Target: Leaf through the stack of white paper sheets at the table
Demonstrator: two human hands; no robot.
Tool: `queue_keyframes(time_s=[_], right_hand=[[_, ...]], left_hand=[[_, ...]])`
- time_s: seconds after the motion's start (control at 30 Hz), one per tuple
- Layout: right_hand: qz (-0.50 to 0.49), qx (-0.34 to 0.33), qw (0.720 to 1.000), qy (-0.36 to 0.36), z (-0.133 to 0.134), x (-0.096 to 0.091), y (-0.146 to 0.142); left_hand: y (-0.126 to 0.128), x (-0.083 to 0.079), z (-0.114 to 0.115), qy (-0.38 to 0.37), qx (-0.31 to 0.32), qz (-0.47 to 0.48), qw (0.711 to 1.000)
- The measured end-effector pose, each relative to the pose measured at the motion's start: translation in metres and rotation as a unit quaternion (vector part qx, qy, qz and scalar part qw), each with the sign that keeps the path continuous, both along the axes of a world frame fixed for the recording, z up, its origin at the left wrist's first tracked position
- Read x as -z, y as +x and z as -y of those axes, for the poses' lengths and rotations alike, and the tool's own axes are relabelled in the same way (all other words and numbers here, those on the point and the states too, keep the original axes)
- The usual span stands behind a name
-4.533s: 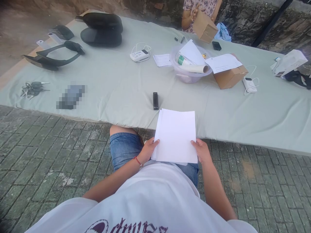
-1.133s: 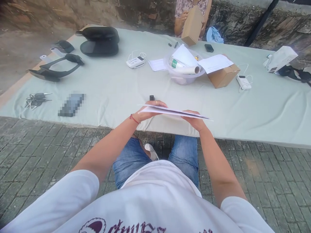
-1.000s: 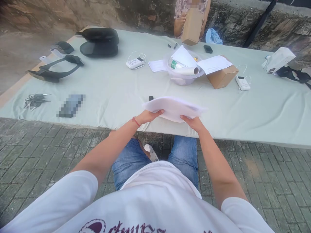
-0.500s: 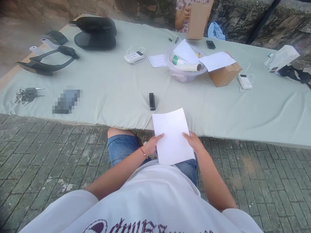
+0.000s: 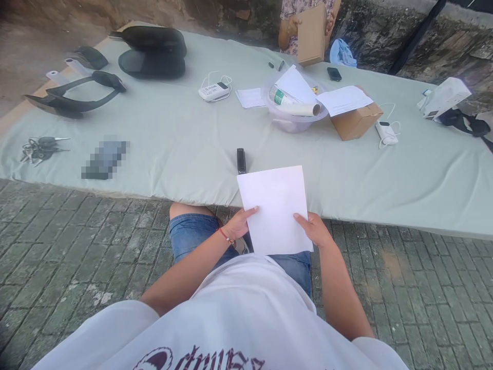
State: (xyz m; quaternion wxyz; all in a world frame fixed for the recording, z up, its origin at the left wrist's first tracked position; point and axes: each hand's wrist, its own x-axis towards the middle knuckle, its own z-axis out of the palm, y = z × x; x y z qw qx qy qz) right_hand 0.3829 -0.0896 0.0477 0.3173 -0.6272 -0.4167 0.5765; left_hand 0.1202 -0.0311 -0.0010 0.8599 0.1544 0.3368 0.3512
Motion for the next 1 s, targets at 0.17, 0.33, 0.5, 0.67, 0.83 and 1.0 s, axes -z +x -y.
queue_keyframes(time_s=[0.17,0.33,0.5,0.67,0.83,1.0], right_hand=[[0.032,-0.061,0.997,-0.018,0.001,-0.009,0.003],[0.01,-0.04,0.999,-0.02,0.003,-0.005,-0.003],[0.001,-0.02,0.999,-0.033,0.001,0.0,-0.004],[-0.003,-0.007,0.999,-0.038,0.0,0.003,-0.005],[-0.008,-0.014,0.999,-0.035,0.001,0.001,-0.005],[0.006,-0.01,0.999,-0.032,0.001,-0.002,-0.003]], left_hand=[[-0.013,-0.009,-0.018,0.062,-0.067,0.03,0.995],[-0.017,-0.01,-0.024,0.083,-0.029,-0.001,0.996],[-0.011,-0.005,-0.025,0.076,-0.043,-0.042,0.995],[-0.008,0.0,-0.026,0.058,-0.069,-0.041,0.995],[-0.009,-0.006,-0.025,0.079,-0.067,-0.039,0.994],[-0.011,-0.01,-0.022,0.065,-0.047,-0.037,0.996]])
